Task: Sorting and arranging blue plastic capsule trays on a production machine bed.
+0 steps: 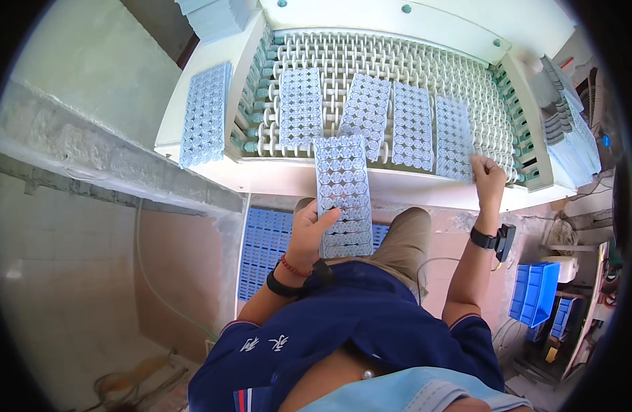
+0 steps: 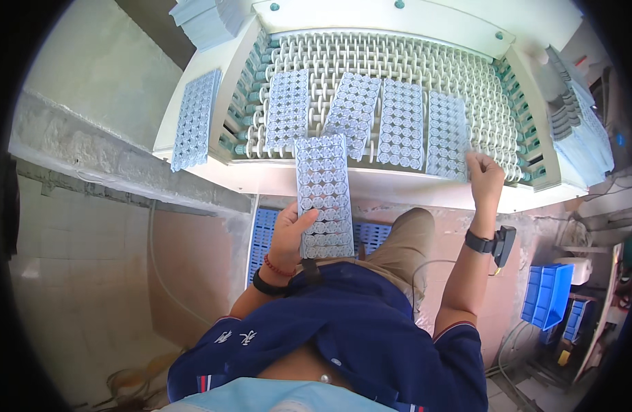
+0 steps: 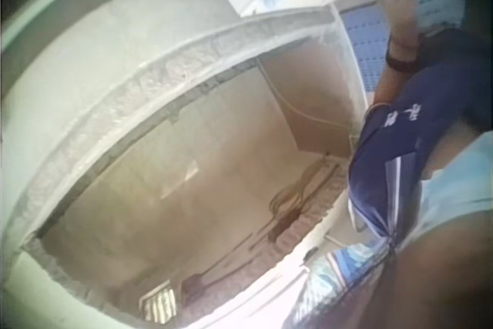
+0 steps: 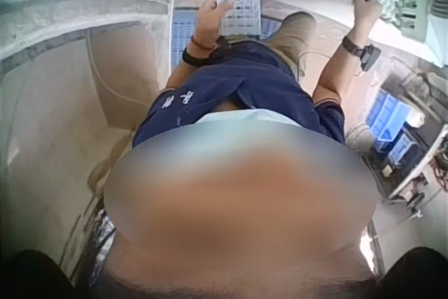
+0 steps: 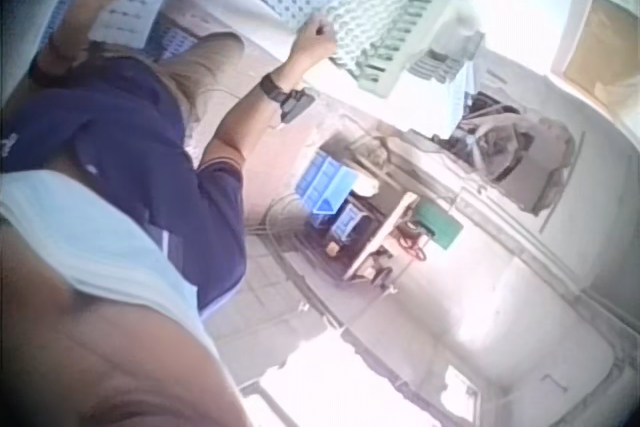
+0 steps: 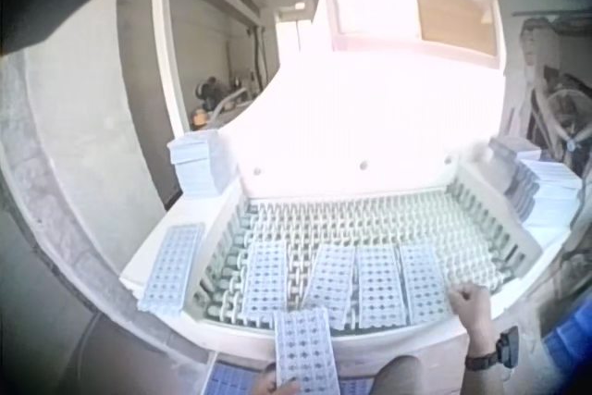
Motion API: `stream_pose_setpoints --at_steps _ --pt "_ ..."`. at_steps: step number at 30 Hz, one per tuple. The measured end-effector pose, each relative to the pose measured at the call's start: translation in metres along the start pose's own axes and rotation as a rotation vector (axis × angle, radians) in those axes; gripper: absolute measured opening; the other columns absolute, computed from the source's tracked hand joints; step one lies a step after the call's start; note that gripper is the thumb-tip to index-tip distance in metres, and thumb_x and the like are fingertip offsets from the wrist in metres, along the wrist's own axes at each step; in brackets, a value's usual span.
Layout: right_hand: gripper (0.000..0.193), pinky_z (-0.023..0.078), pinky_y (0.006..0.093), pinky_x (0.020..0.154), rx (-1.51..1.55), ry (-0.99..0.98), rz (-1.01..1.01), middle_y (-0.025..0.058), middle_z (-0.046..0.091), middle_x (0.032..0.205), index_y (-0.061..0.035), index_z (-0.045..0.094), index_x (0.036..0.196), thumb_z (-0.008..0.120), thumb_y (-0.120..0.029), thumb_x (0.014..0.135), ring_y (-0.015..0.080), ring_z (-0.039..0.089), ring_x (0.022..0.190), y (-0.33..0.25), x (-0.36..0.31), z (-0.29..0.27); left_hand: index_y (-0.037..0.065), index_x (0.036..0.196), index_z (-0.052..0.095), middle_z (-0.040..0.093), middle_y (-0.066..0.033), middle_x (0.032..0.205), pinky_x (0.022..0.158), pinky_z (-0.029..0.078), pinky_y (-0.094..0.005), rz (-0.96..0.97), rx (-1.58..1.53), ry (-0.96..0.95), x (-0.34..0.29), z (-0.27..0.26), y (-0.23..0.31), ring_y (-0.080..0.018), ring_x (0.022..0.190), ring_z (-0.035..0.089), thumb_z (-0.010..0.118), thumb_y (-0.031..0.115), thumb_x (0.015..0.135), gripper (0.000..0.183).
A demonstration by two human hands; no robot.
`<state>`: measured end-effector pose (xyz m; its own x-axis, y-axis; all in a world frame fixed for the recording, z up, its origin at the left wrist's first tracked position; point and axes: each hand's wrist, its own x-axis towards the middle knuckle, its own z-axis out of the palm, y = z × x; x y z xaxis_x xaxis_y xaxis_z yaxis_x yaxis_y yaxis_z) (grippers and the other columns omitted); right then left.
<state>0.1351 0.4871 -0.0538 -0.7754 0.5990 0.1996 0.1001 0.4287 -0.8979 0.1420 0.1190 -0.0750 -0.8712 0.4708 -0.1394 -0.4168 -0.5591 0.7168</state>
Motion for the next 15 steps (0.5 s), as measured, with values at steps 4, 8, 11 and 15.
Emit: stream_pose_setpoints --at_steps 4,8,11,15 --pt "0.022 0.047 0.0274 0.057 -0.360 0.189 -0.262 0.0072 0.061 0.068 -0.0009 0.066 0.086 0.072 -0.019 0.075 0.0150 0.057 0.059 -0.024 -0.010 0.017 -0.006 0.112 0.053 0.062 -0.0139 0.105 0.079 0.052 -0.0322 0.001 0.033 0.023 0.001 0.001 -0.001 -0.0192 0.091 0.063 0.050 0.007 0.090 0.025" --pt "0.021 0.048 0.0327 0.068 -0.336 -0.020 -0.550 0.0109 0.064 0.086 -0.0047 0.065 0.090 0.071 -0.018 0.075 0.0249 0.061 0.076 -0.070 -0.037 0.077 -0.006 0.112 0.053 0.062 -0.0130 0.105 0.081 0.051 -0.0313 -0.014 0.014 -0.001 -0.001 -0.003 -0.001 -0.0184 0.093 0.062 0.051 0.008 0.091 0.026" --pt "0.026 0.045 0.0370 0.080 -0.366 -0.171 -0.740 0.0110 0.063 0.097 -0.0067 0.064 0.096 0.071 -0.018 0.074 0.0267 0.058 0.092 -0.086 -0.038 0.113 -0.007 0.114 0.052 0.061 -0.0141 0.107 0.081 0.051 -0.0319 -0.021 -0.026 -0.025 -0.004 -0.007 0.000 -0.0197 0.094 0.062 0.049 0.008 0.092 0.027" --pt "0.032 0.037 0.0416 0.095 -0.455 -0.299 -0.903 0.0084 0.060 0.112 -0.0081 0.061 0.103 0.068 -0.021 0.074 0.0247 0.052 0.110 -0.097 -0.031 0.139 -0.007 0.117 0.049 0.059 -0.0160 0.112 0.086 0.049 -0.0339 -0.001 -0.093 -0.089 -0.012 -0.004 0.005 -0.0221 0.099 0.060 0.047 0.008 0.091 0.030"
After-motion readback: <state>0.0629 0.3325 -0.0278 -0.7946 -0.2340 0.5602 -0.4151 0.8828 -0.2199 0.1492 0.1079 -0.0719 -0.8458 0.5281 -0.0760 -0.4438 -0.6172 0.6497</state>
